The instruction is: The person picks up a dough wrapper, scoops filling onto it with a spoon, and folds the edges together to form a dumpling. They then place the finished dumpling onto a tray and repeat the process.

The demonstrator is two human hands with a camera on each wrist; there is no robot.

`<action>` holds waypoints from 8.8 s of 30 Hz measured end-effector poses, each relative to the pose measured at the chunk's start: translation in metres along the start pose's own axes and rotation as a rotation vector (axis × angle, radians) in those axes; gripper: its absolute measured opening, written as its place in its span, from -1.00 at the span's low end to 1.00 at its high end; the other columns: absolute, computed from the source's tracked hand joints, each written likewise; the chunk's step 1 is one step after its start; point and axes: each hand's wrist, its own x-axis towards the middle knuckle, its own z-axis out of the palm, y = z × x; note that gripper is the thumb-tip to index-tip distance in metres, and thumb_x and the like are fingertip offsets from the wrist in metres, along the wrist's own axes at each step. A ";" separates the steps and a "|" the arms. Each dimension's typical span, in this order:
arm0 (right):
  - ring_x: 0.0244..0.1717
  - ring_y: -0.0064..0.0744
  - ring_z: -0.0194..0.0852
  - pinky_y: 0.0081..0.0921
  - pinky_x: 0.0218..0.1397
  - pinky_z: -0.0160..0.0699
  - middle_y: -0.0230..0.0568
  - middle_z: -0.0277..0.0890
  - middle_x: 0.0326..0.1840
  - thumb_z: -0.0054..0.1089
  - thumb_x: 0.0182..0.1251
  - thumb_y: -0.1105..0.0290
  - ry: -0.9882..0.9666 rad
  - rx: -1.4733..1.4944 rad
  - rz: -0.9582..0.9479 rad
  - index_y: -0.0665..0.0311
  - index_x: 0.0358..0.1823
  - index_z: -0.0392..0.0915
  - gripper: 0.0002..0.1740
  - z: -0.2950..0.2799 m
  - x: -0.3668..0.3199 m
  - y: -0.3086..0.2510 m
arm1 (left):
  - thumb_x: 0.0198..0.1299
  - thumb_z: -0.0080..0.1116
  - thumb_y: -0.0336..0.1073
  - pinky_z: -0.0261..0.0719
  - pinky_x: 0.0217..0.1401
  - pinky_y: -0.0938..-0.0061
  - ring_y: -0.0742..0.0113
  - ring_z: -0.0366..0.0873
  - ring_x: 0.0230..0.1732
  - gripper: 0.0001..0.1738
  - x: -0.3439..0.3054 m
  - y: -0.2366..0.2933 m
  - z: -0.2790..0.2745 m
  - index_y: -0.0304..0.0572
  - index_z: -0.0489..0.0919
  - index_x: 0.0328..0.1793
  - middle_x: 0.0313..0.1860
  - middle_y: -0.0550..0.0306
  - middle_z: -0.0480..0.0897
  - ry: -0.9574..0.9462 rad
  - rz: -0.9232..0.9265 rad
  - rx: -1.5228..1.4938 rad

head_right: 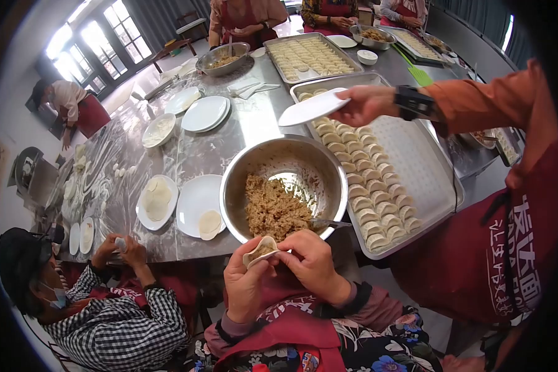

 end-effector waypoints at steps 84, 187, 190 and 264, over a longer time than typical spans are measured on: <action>-0.43 -0.46 0.41 -0.59 -0.38 0.38 -0.23 0.46 -0.36 0.32 0.02 0.59 -0.193 0.123 -0.058 0.31 -0.35 0.57 -0.85 0.098 0.011 0.001 | 0.35 -0.10 -0.49 0.44 0.17 0.58 0.42 0.44 0.17 -0.55 -0.009 0.006 -0.085 -0.31 0.28 0.37 0.22 0.00 0.48 0.034 0.103 0.028; -0.08 -0.24 0.31 -0.37 0.03 0.34 -0.08 0.42 0.16 0.40 -0.11 0.44 0.135 0.160 0.092 0.18 -0.14 0.64 -0.62 -0.142 -0.012 0.036 | 0.24 -0.05 -0.62 0.45 0.09 0.57 0.37 0.45 0.13 -0.37 0.028 -0.052 0.128 -0.27 0.13 0.45 0.18 0.01 0.47 -0.346 -0.323 0.321; 0.18 -0.07 0.28 -0.24 0.17 0.28 -0.09 0.43 0.20 0.37 -0.08 0.47 0.119 0.076 -0.044 0.17 -0.23 0.66 -0.71 -0.147 -0.016 0.037 | 0.23 -0.03 -0.62 0.44 0.15 0.52 0.32 0.45 0.16 -0.38 0.027 -0.055 0.132 -0.31 0.16 0.43 0.20 -0.01 0.45 -0.384 -0.338 0.337; 0.35 -0.02 0.22 -0.23 0.33 0.22 -0.08 0.51 0.13 0.24 0.12 0.53 -0.029 0.141 -0.052 0.25 -0.21 0.67 -0.82 -0.055 0.008 0.011 | 0.31 -0.20 0.25 0.29 0.28 0.32 0.30 0.35 0.22 -0.26 0.024 -0.008 0.051 -0.27 0.25 0.32 0.20 0.09 0.40 -0.373 -0.442 -0.330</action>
